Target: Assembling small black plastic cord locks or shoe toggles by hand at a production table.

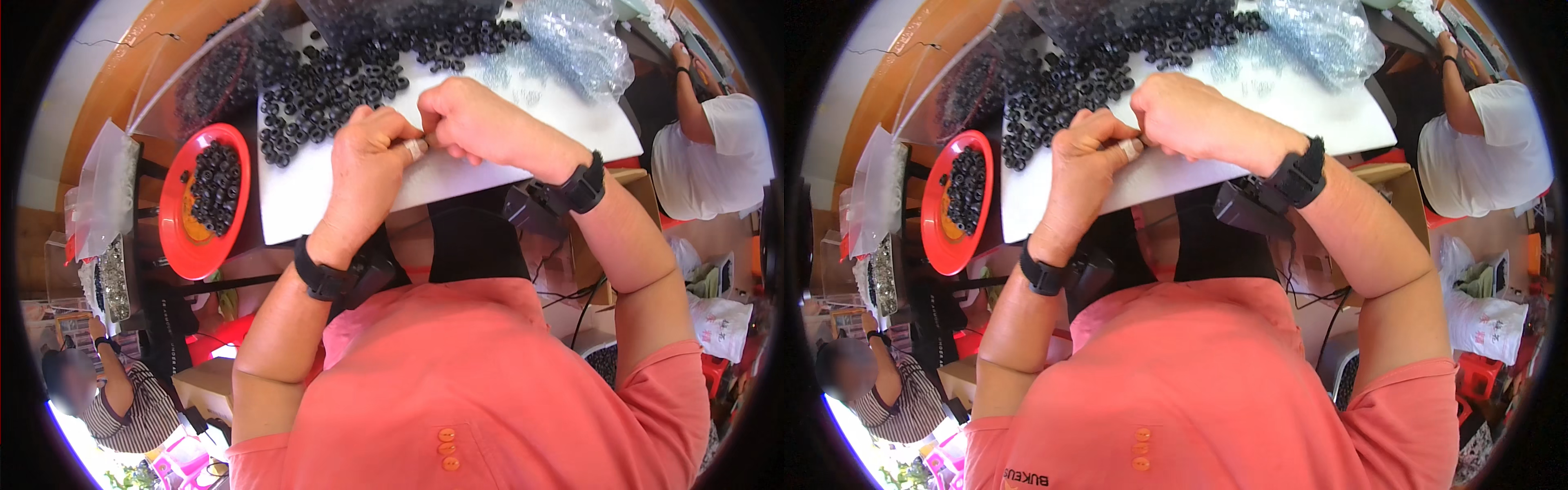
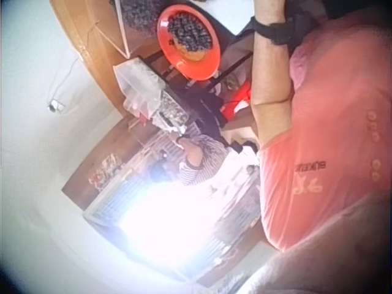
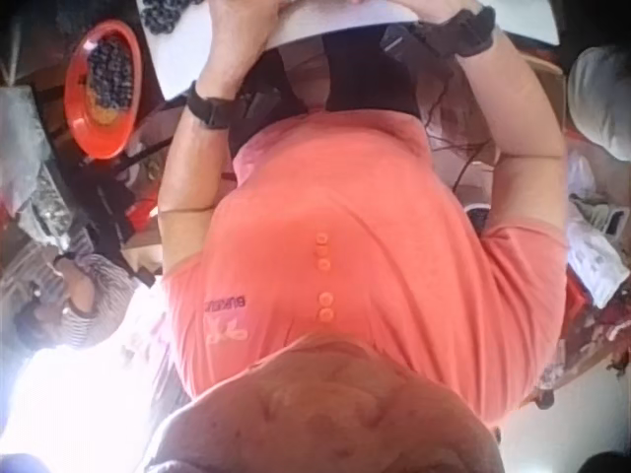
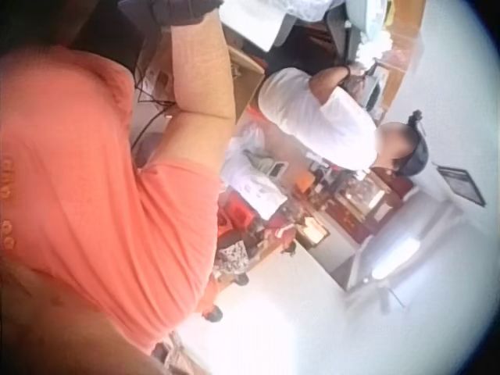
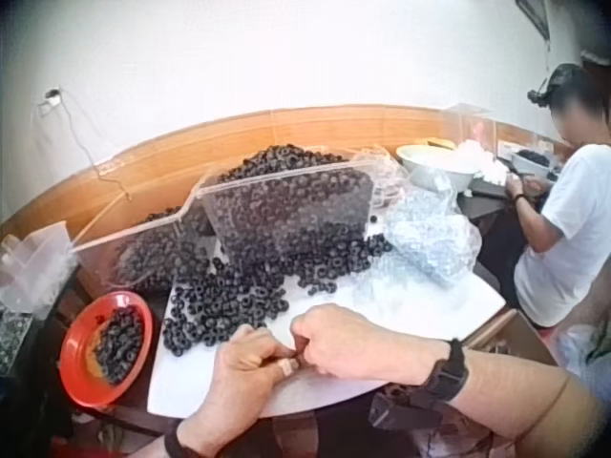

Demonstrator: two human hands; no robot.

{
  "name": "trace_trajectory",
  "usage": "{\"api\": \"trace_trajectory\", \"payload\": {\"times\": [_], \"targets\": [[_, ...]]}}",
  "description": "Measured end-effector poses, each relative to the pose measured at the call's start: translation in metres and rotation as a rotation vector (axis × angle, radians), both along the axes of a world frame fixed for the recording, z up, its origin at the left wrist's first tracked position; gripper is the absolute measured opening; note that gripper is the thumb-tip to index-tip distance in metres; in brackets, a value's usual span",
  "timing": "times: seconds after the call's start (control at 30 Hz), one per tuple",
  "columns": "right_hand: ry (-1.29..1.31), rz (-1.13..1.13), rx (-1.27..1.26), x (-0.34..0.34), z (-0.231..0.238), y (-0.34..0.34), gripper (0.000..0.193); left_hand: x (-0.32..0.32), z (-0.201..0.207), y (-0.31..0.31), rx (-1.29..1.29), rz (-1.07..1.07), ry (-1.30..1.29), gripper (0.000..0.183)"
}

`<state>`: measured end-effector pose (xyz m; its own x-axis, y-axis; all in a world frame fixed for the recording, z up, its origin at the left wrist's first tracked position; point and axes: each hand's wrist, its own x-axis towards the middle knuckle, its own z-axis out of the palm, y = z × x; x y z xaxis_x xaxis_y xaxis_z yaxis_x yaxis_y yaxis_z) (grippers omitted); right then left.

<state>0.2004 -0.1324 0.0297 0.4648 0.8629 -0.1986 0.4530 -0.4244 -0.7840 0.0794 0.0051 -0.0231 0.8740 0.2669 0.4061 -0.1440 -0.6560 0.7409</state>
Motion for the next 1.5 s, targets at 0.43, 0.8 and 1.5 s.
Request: {"api": "trace_trajectory", "payload": {"times": [0.43, 0.8, 1.5], "targets": [[0.056, 0.001, 0.011, -0.003, -0.001, 0.001, 0.009, -0.009, 0.009, -0.002, -0.023, -0.058, 0.076, 0.005], [0.169, 0.094, 0.020, 0.011, -0.003, 0.001, 0.008, -0.004, 0.006, -0.001, -0.002, -0.025, 0.067, 0.007], [0.384, -0.250, 0.482, -0.008, -0.025, -0.029, 0.007, -0.017, 0.009, -0.022, 0.478, 0.017, -0.163, 0.014]]}}
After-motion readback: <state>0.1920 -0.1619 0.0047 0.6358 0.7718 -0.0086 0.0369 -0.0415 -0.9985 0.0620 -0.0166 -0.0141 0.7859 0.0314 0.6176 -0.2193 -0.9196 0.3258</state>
